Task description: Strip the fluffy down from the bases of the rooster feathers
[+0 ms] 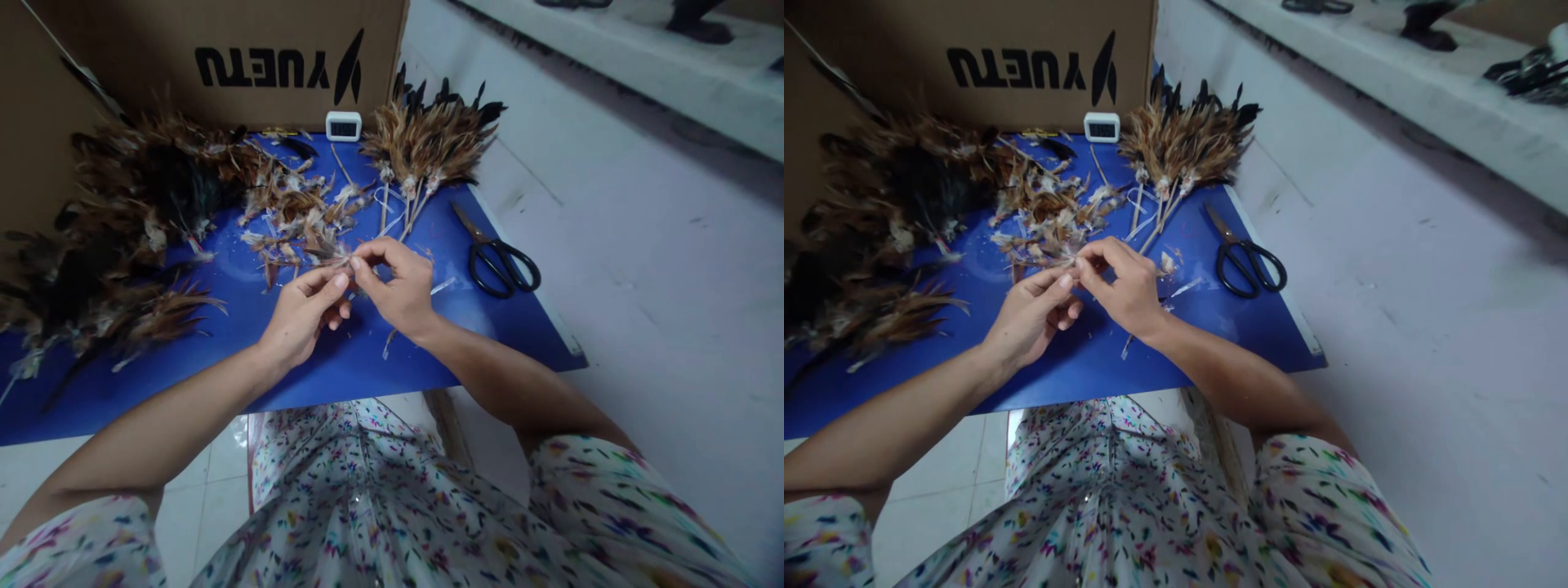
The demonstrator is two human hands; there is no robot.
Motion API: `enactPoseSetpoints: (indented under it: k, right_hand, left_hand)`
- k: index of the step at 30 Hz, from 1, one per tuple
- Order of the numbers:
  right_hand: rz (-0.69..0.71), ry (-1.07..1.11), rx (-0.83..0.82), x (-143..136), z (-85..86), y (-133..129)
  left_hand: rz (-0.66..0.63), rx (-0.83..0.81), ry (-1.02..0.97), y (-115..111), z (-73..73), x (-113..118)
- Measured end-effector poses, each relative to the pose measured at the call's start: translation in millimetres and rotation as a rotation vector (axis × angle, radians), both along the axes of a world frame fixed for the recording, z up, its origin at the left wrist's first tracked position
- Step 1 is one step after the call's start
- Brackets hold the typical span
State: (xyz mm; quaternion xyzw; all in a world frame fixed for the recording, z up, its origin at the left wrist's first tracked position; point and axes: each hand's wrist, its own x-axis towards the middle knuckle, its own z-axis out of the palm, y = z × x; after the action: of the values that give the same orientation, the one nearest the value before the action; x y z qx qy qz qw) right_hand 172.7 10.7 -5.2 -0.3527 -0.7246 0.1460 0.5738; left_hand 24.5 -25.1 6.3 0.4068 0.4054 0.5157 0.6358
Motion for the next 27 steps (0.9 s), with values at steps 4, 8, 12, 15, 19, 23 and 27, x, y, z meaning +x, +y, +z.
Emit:
enactPoseSetpoints:
  k: [4, 8, 12, 15, 19, 23, 27]
  right_hand:
    - [-0.003, -0.066, 0.088, -0.1, 0.6, -0.8]
    - [0.001, -0.114, 0.132, -0.7, -0.8, -0.3]
    - [0.024, -0.134, 0.179, -0.8, -3.7, -0.6]
    - [0.061, -0.121, 0.175, -1.0, -6.0, -0.7]
    - [0.05, -0.159, 0.2, -1.3, -8.0, 0.2]
    - [0.03, -0.2, 0.265, -1.6, -10.1, 1.9]
    - [0.053, -0.188, 0.304, -1.9, -12.0, 2.5]
  left_hand:
    - [0.028, -0.015, -0.035, 2.7, 0.1, -0.2]
    - [0.05, 0.022, -0.009, 3.3, -0.4, -0.4]
    - [0.07, 0.083, 0.051, 3.8, -2.0, -1.1]
    - [0.081, 0.101, 0.074, 5.2, -3.5, -2.1]
    - [0.091, 0.097, 0.076, 6.6, -4.4, -3.6]
    - [0.101, 0.086, 0.091, 7.4, -4.1, -4.5]
    - [0.11, 0.088, 0.091, 9.5, -4.6, -5.6]
